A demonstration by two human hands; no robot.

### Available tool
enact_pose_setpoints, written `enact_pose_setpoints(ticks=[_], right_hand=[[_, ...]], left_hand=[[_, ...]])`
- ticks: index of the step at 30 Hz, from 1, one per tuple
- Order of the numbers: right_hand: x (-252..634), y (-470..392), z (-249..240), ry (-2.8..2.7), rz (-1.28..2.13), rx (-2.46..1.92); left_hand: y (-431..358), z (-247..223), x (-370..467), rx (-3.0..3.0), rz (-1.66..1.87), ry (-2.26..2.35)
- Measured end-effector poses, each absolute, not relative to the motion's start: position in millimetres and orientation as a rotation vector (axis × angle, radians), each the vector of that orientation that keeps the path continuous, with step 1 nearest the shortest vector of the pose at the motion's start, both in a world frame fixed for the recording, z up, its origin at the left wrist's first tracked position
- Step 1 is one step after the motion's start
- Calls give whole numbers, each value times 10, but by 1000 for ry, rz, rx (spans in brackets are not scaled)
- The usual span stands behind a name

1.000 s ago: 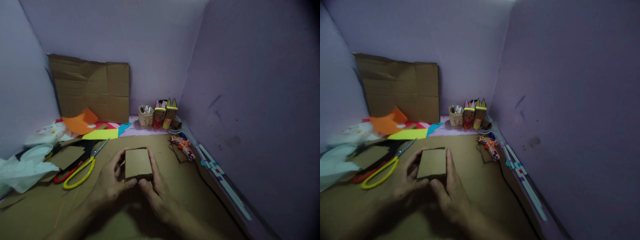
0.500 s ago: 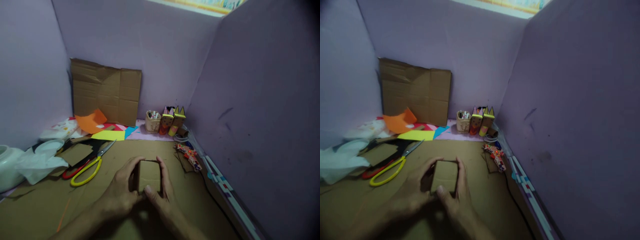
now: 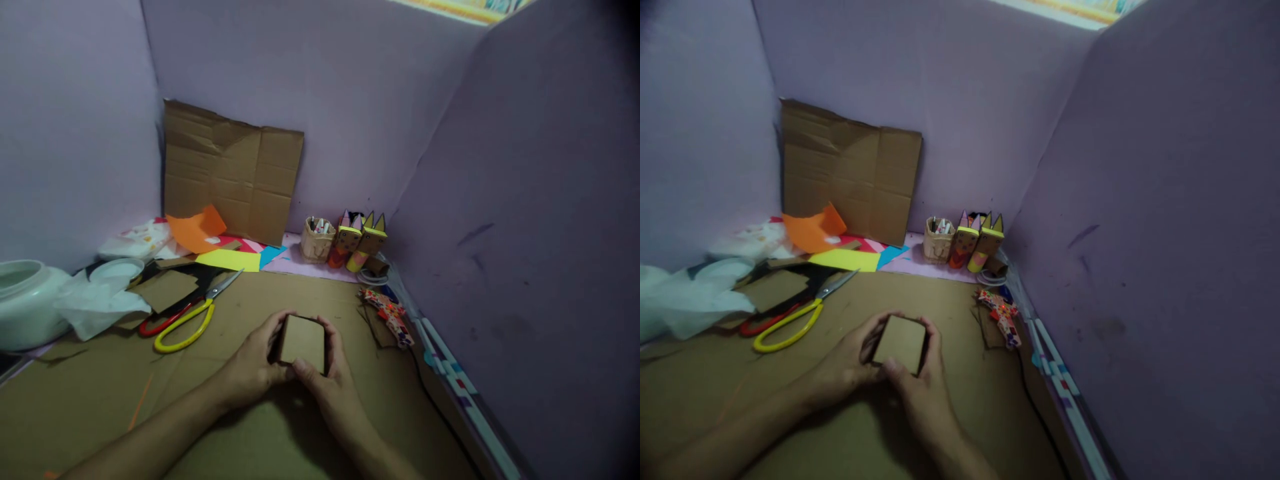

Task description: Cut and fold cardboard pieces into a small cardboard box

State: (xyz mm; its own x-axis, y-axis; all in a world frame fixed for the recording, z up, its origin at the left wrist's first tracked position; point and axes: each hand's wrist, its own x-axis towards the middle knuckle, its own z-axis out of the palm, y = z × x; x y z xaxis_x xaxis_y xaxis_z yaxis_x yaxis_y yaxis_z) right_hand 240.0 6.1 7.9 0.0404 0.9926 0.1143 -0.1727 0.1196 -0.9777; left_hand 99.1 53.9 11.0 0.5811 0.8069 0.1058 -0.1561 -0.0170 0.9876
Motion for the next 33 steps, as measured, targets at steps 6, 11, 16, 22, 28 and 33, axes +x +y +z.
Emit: enact_pose_setpoints(ticks=[6, 11, 16, 22, 28, 33], right_hand=[[2417, 72, 33, -1141, 1135, -1112], [2475, 94, -49, -1297, 992, -1237], [2513, 86, -76, -1434, 982, -1284], [2560, 71, -29, -1471, 1168, -1175], [2653, 126, -57, -1666, 1079, -1236], [2679, 145, -75, -1708, 1023, -1225]], left_hand=[[540, 101, 973, 1404, 760, 691], [484, 217, 950, 1740, 664, 958], [435, 272, 982, 1850, 527, 1014], [420, 263, 1025, 1885, 498, 1076], [476, 199, 996, 1863, 553, 1032], [497, 194, 981, 1871, 560, 1015]])
